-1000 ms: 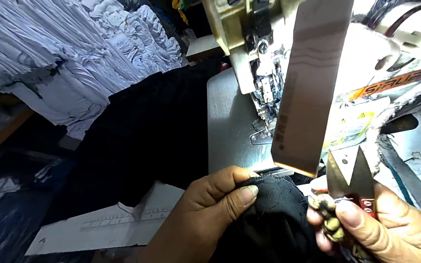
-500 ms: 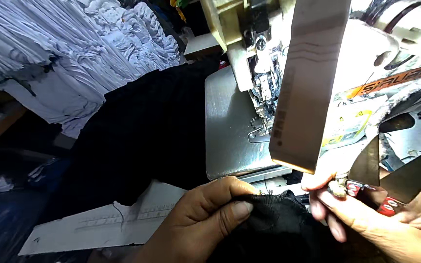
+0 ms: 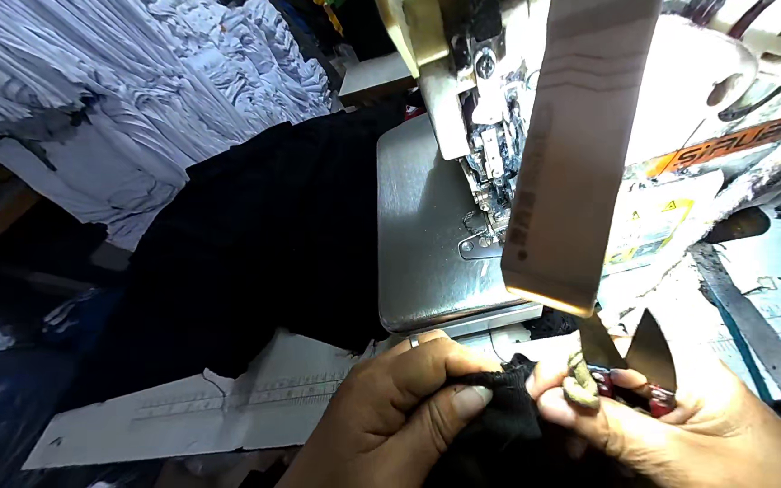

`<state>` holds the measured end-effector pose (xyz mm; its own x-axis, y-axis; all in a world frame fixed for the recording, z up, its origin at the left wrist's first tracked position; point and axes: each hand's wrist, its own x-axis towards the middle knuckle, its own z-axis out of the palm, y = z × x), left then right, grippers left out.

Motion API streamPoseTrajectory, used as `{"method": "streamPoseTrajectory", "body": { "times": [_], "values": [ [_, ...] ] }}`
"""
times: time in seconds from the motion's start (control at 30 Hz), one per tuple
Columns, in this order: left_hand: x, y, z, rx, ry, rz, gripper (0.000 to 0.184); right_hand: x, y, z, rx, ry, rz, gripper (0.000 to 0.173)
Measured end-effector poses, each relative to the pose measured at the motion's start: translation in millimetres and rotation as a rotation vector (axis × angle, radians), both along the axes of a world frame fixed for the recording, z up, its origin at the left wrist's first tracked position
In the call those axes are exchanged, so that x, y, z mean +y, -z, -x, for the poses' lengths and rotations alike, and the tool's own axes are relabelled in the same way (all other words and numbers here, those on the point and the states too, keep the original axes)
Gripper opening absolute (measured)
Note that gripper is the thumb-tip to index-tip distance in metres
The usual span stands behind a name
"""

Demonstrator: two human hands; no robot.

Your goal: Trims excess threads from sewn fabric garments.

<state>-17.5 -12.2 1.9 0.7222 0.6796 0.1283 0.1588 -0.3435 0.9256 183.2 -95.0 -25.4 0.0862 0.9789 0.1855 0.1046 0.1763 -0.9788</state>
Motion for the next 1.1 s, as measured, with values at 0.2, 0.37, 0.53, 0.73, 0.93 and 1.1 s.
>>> {"method": "streamPoseTrajectory", "body": {
  "times": [0.2, 0.37, 0.53, 0.73, 0.93, 1.1],
  "values": [
    [-0.4, 6.1, -0.7, -0.049, 0.052, 0.009, 0.022, -1.2, -10.1, -15.0, 0.183, -0.216, 0.134, 0.009],
    [0.9, 10.3, 4.3, -0.100, 0.042, 0.070, 0.018, 1.9, -8.5, -20.5, 0.360, -0.250, 0.280, 0.015],
    [-4.6, 8.8, 3.9, -0.104, 0.020, 0.108, 0.018, -5.5, -8.3, -8.0, 0.139, -0.164, 0.165, 0.022],
    [-11.1, 6.7, -3.1, -0.081, 0.028, 0.022, 0.021, -3.9, -3.8, 0.1, -0.263, -0.052, -0.029, 0.027],
    [-9.2, 10.5, 1.0, -0.064, 0.039, 0.032, 0.020, -4.0, 0.8, -17.6, -0.165, -0.179, -0.031, 0.019],
    [-9.2, 8.6, -0.3, -0.055, 0.078, 0.027, 0.022, -5.8, -4.3, -23.7, 0.042, -0.327, 0.037, 0.016]
  ]
}}
